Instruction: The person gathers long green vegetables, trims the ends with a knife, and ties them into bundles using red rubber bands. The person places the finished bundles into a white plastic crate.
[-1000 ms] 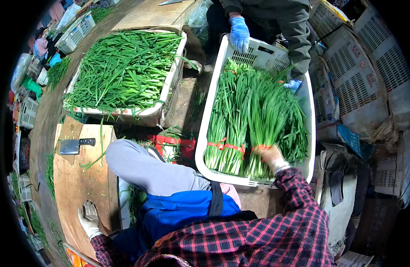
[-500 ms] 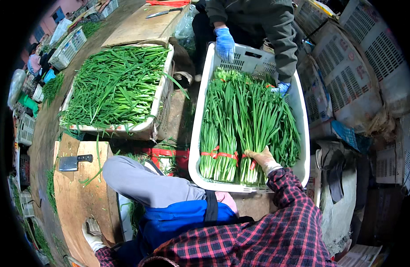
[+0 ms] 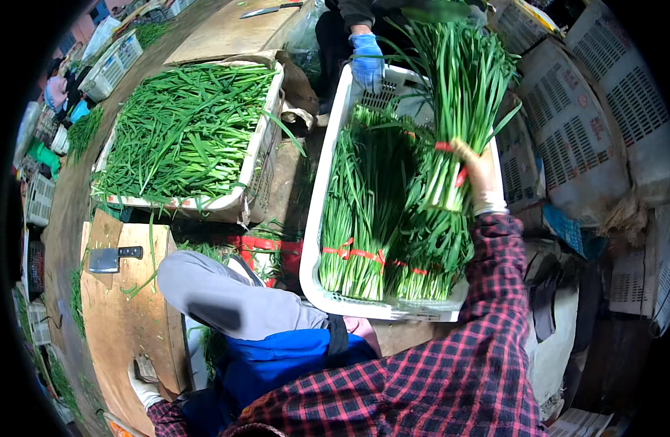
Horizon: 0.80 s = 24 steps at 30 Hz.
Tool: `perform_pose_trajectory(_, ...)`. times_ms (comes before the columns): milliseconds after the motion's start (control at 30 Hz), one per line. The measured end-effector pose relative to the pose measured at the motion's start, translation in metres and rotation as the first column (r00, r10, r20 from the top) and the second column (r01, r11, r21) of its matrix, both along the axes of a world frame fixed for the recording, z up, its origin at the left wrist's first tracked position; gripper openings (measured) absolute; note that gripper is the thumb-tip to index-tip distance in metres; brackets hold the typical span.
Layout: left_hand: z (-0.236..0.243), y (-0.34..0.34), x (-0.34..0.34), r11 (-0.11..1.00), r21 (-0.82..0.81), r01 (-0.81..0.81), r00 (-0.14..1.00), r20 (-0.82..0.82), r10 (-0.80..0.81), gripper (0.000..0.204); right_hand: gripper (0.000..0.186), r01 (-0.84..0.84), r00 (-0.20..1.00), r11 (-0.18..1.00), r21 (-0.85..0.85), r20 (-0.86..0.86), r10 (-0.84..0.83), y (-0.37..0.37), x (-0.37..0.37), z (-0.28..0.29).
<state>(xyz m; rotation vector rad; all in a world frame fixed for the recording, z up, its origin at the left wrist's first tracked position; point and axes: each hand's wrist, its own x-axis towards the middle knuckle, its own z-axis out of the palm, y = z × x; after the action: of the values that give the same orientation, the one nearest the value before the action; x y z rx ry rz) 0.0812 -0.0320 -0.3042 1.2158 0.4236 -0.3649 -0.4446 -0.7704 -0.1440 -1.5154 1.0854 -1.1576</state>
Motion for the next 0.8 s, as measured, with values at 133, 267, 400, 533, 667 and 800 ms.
perform_pose_trajectory(133,0.003,0.005,-0.007,0.998,-0.003,-0.065,0.998,0.008,0.065,0.05,0.034,-0.02,0.977,0.852,0.523,-0.17,0.127,0.022,-0.014,-0.059)
perform_pose_trajectory(267,-0.002,0.008,-0.005,0.999,0.042,-0.021,1.0,0.0,0.021,0.05,0.041,0.009,0.972,0.733,0.681,-0.179,0.154,0.067,-0.036,-0.111)
perform_pose_trajectory(400,0.0,0.005,0.0,0.995,0.056,-0.077,0.996,-0.036,0.079,0.054,0.042,-0.164,0.974,0.7,0.695,0.226,0.003,0.059,-0.015,-0.021)
perform_pose_trajectory(533,-0.005,0.002,0.002,0.999,0.001,-0.053,0.997,-0.05,0.053,0.061,0.041,-0.198,0.936,0.72,0.665,0.346,-0.062,0.011,-0.003,0.058)
perform_pose_trajectory(667,-0.004,0.002,-0.004,0.997,-0.061,-0.056,0.998,-0.024,0.054,0.061,0.043,-0.296,0.912,0.761,0.577,0.409,0.044,-0.008,0.008,0.067)
perform_pose_trajectory(800,-0.008,-0.015,-0.003,0.998,-0.046,-0.051,0.998,-0.042,0.049,0.056,0.059,0.049,0.997,0.92,0.388,0.036,-0.069,-0.02,-0.03,-0.033)
